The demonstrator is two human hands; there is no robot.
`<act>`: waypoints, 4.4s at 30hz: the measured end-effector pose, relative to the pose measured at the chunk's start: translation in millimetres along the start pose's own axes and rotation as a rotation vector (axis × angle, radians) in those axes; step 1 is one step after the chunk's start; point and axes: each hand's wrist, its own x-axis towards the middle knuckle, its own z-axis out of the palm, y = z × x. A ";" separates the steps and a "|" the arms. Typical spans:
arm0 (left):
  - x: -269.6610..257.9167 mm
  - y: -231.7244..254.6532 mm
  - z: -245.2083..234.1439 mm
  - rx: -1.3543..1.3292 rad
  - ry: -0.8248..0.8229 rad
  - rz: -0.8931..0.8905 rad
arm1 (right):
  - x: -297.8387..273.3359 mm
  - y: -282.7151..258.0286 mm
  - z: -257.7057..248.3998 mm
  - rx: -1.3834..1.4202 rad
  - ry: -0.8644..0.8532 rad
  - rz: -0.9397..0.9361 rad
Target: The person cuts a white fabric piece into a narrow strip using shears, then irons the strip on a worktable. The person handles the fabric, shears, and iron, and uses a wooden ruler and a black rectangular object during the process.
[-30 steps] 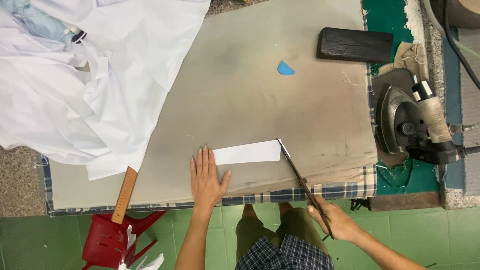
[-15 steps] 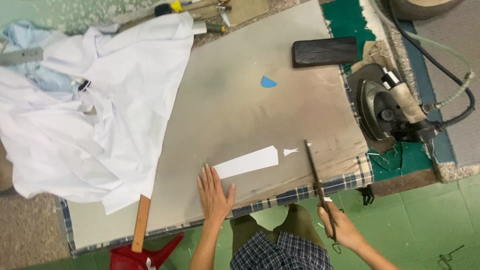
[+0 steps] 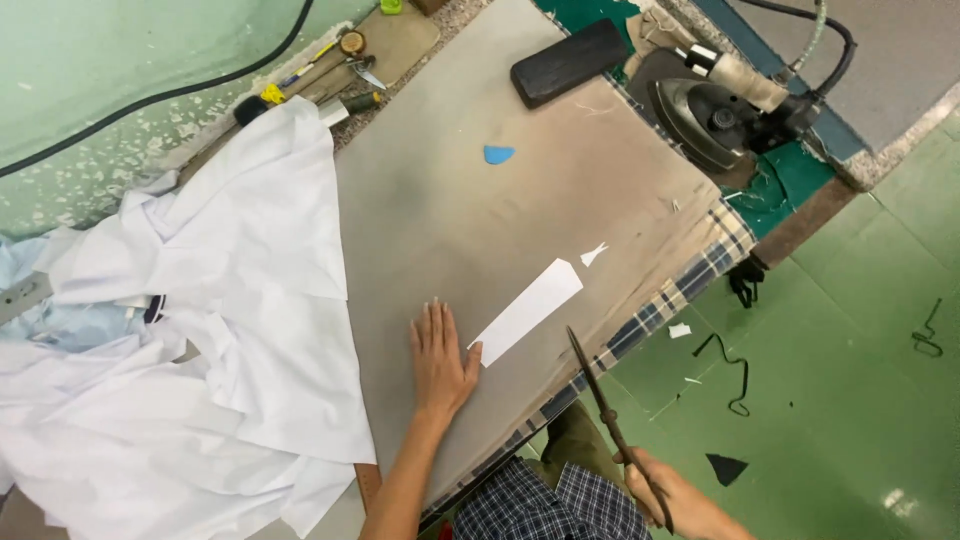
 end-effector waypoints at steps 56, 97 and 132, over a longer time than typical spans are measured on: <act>8.3 11.6 -3.7 0.124 -0.064 0.002 | 23.2 -25.0 56.7 -0.122 0.049 -0.252; 5.6 11.0 1.0 0.116 -0.093 -0.021 | -3.0 -52.9 4.0 -0.048 0.198 -0.377; 8.2 12.0 -3.3 0.115 -0.061 -0.003 | 22.3 -34.2 44.0 -0.189 0.054 -0.177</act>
